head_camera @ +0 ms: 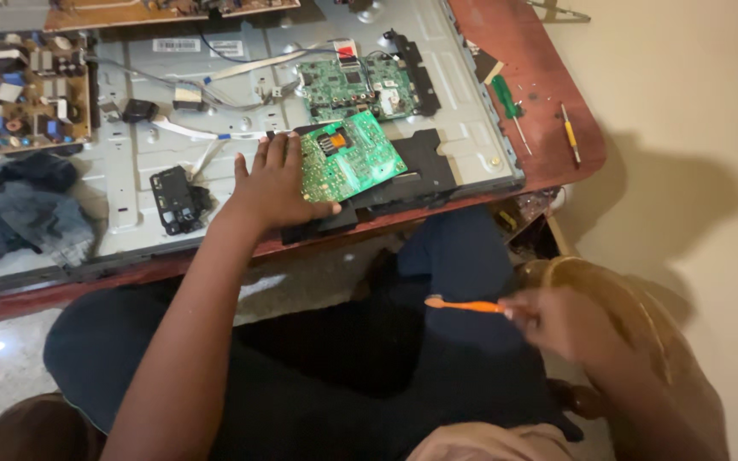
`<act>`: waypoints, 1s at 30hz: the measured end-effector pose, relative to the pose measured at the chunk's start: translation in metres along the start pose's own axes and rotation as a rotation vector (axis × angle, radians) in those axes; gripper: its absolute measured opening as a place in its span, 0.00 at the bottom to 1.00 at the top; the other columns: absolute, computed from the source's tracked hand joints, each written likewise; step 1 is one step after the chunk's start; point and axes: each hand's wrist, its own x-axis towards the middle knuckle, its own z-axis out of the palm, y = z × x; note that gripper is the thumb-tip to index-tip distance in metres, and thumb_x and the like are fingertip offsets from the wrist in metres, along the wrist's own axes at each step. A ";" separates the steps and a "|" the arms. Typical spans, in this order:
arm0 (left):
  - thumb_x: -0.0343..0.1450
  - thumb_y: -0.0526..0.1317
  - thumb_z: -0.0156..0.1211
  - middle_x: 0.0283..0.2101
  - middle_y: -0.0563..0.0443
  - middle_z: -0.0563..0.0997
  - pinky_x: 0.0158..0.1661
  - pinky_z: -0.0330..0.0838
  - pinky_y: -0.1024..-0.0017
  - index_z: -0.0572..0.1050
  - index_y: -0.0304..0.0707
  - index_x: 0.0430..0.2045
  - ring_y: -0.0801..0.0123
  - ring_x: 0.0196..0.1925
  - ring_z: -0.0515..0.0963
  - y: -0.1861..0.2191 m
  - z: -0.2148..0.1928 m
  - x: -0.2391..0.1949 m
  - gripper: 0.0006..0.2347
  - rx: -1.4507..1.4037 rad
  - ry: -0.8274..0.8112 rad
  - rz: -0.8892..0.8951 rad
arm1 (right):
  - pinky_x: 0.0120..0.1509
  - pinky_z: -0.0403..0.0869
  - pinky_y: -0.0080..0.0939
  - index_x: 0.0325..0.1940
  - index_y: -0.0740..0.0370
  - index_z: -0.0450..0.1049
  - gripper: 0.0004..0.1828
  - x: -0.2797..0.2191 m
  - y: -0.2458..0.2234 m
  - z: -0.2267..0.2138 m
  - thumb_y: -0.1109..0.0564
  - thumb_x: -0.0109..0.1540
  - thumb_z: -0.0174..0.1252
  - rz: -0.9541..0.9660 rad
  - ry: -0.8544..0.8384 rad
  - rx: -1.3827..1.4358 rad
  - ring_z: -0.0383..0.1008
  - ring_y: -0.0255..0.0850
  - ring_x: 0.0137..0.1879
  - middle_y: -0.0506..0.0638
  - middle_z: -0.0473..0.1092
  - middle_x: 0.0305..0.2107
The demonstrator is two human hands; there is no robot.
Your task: The person uses a screwdriver and a toothbrush to clean and adjust components on a green circuit board placed on a disassembled television chassis. The person repeatedly brushes the board surface and occasionally uses the screwdriver to probe or adjust small parts.
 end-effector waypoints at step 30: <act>0.57 0.71 0.66 0.77 0.35 0.41 0.69 0.42 0.40 0.39 0.35 0.74 0.44 0.79 0.39 -0.007 0.002 0.005 0.59 -0.034 -0.013 0.040 | 0.34 0.74 0.45 0.46 0.56 0.87 0.13 -0.053 0.031 -0.015 0.50 0.63 0.64 0.396 -0.372 0.381 0.73 0.43 0.26 0.58 0.76 0.22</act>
